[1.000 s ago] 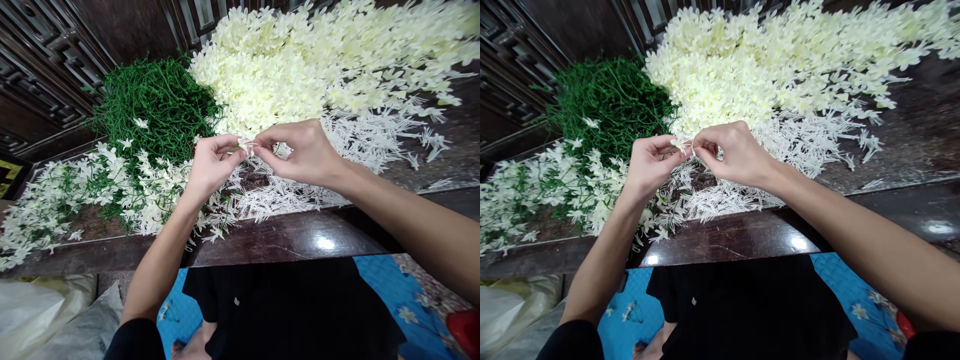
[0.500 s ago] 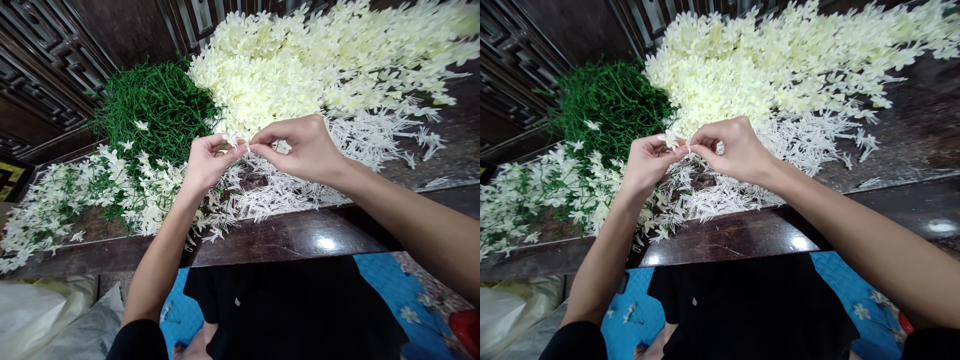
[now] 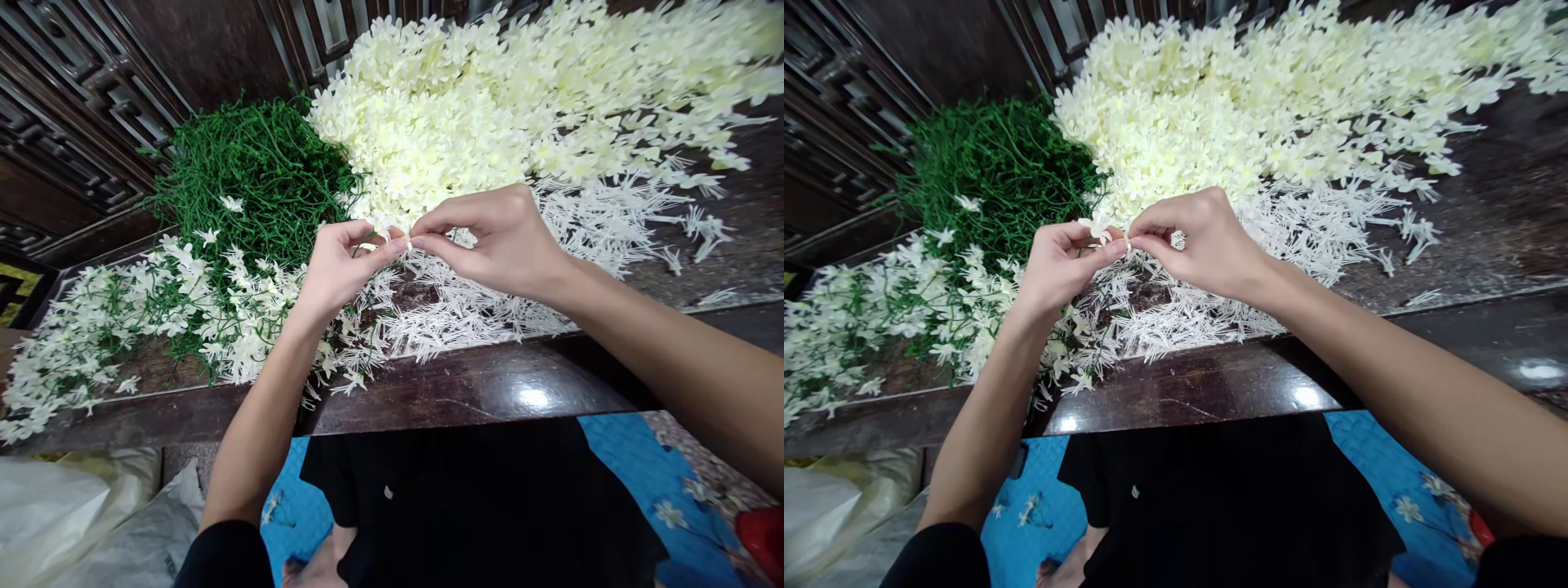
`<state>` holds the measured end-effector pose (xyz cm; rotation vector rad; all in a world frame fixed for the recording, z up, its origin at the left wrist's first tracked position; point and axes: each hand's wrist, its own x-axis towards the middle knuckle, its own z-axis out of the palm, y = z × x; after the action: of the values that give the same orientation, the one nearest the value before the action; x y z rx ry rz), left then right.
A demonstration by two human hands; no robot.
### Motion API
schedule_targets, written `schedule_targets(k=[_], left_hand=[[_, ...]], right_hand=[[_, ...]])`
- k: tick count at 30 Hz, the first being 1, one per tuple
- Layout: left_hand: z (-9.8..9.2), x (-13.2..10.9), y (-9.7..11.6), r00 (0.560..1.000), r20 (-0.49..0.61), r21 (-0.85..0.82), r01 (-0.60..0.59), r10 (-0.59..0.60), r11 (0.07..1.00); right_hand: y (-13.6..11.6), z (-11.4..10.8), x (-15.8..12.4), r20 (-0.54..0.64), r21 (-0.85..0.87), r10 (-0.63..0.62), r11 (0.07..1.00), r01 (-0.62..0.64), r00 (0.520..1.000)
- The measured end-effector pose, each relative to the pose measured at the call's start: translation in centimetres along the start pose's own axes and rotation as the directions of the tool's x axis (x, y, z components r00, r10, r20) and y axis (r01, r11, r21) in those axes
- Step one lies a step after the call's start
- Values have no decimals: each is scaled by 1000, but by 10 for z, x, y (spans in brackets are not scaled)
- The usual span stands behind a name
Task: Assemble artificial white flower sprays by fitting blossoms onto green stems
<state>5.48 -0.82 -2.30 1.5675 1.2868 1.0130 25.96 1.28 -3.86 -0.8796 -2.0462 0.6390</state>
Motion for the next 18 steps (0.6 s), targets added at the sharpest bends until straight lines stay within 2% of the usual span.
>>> schedule_targets(k=[5, 12, 18], left_hand=[[1, 2, 2, 998, -5, -84, 55, -55, 995], [0, 2, 0, 998, -13, 9, 58, -58, 998], [-2, 2, 0, 999, 3, 24, 34, -34, 999]], right_hand=[[-3, -1, 0, 6, -3, 13, 1000, -13, 1000], [4, 1, -1, 30, 11, -40, 999, 39, 999], [2, -1, 0, 19, 53, 16, 998, -17, 1000]])
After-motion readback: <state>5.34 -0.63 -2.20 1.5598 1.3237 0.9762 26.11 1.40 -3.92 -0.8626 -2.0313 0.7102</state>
